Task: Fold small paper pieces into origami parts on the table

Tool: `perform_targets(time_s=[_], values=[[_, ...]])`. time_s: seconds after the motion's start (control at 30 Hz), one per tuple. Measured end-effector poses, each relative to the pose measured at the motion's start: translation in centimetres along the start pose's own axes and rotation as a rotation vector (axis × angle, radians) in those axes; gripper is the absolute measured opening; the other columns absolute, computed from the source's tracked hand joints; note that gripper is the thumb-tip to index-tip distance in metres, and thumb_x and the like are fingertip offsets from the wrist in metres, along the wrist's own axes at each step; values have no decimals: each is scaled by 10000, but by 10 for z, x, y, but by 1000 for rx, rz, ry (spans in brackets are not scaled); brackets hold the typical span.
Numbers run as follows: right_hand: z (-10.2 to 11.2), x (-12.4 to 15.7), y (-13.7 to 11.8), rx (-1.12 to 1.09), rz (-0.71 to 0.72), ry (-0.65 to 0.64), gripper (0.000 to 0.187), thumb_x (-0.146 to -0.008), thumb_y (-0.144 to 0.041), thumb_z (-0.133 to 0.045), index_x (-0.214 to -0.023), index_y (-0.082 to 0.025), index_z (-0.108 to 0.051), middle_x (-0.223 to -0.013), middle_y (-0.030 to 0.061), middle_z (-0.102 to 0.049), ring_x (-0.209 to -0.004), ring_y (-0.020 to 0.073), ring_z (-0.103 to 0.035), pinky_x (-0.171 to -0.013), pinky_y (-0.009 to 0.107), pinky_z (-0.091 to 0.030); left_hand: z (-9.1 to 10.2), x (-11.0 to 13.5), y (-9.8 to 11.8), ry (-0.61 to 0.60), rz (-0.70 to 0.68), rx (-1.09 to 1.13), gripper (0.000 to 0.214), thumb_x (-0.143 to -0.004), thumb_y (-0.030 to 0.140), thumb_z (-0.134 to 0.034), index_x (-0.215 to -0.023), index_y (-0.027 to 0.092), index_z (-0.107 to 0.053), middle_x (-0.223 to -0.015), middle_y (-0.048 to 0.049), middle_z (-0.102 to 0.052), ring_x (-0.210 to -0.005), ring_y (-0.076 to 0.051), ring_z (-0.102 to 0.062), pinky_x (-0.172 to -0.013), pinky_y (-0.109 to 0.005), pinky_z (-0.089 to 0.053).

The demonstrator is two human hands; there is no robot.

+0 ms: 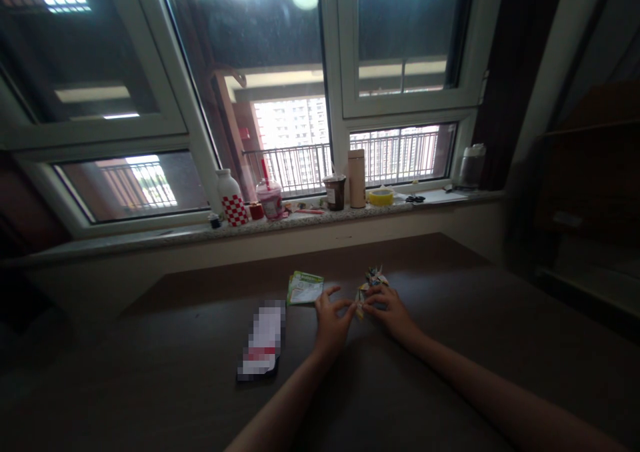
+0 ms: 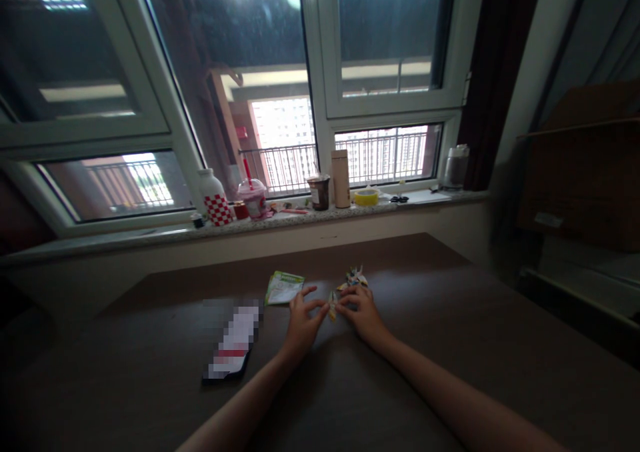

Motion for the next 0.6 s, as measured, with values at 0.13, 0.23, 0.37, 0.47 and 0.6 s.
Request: perform_targets(time_s=[0.13, 0.23, 0.37, 0.47, 0.6], values=[[1, -1, 1, -15, 14, 23, 279, -735, -523, -697, -696, -250, -737, -1008, 65, -691, -1096, 276, -557, -1030, 467, -351, -2, -1, -3, 8, 25, 0, 135, -809, 242, -651, -834, 279, -779, -1256, -51, -555, -1241, -258, -439, -1097, -471, -343], [1, -1, -1, -25, 23, 25, 289, -738, -529, -694, -691, -247, -735, -1003, 68, -693, -1085, 272, -567, -1027, 462, -352, -2, 0, -3, 8, 33, 12, 136, -809, 243, -650, -836, 278, -778, -1260, -52, -555, -1243, -255, -435, -1104, -469, -336], [2, 0, -3, -12, 20, 23, 274, -733, -522, -704, -707, -251, -740, -1006, 67, -687, -1084, 270, -565, -1020, 456, -367, 0, 1, -1, 18, 24, 16, 67, -760, 267, -708, -785, 272, -770, -1251, -45, -552, -1246, -265, -436, -1107, -483, -328], [1, 1, -6, 1, 33, 21, 253, -733, -499, -710, -714, -248, -735, -1012, 64, -672, -1096, 269, -555, -1025, 455, -367, 0, 1, 1, 14, 27, 11, 29, -733, 263, -734, -741, 251, -758, -1248, -50, -549, -1246, -275, -439, -1103, -490, -324], [-2, 5, -13, 32, 65, -13, 217, -735, -447, -710, -687, -235, -700, -1040, 68, -654, -1129, 272, -530, -1039, 460, -354, -2, 4, 7, -9, -14, 9, 24, -720, 241, -740, -698, 231, -742, -1238, -56, -544, -1231, -268, -448, -1094, -476, -337]])
Point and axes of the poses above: each hand's wrist, its own x-axis away from the middle knuckle, its own z-axis out of the back of the hand, y = z × x, the point moved 5 cm from there along -x, towards the middle knuckle
